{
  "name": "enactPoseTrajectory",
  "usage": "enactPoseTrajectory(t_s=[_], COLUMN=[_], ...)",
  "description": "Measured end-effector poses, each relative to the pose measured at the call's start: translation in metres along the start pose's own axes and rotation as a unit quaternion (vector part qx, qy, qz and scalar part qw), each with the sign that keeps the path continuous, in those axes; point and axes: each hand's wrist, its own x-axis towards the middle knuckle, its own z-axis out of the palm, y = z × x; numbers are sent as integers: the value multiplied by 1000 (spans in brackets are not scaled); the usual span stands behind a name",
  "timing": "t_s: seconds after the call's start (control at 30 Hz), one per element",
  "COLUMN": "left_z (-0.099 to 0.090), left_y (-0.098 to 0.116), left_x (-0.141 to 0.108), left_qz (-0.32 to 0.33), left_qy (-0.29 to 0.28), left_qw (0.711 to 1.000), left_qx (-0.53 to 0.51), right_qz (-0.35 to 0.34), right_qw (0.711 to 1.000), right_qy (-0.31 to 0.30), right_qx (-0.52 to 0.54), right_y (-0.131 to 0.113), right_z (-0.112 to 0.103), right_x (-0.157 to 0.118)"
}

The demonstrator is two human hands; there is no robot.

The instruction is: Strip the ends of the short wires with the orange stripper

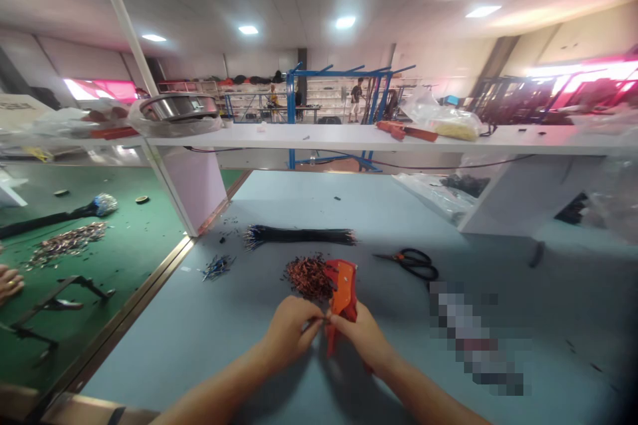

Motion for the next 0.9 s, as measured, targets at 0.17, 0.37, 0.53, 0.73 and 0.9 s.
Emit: enactPoseTrajectory(t_s=[0.17,0.37,0.53,0.73,0.9], left_z=[0,-4,-8,-10,-13], left_y=[-1,1,3,4,6], left_x=[0,1,1,2,3], left_qz=[8,-23,4,9,6], left_qy=[22,-15,-39,-48,-41], left_qw=[1000,999,999,999,999], left_qx=[-3,-33,-10,2,3], right_qz=[26,53,63,56,87], right_qw=[999,996,995,997,993], right_qy=[-26,-33,-21,-25,-26], right_qx=[33,56,76,54,72], right_y=[-2,-5,-5,-7,-10], right_z=[1,2,1,4,4], right_x=[-1,-2,0,-2,-4])
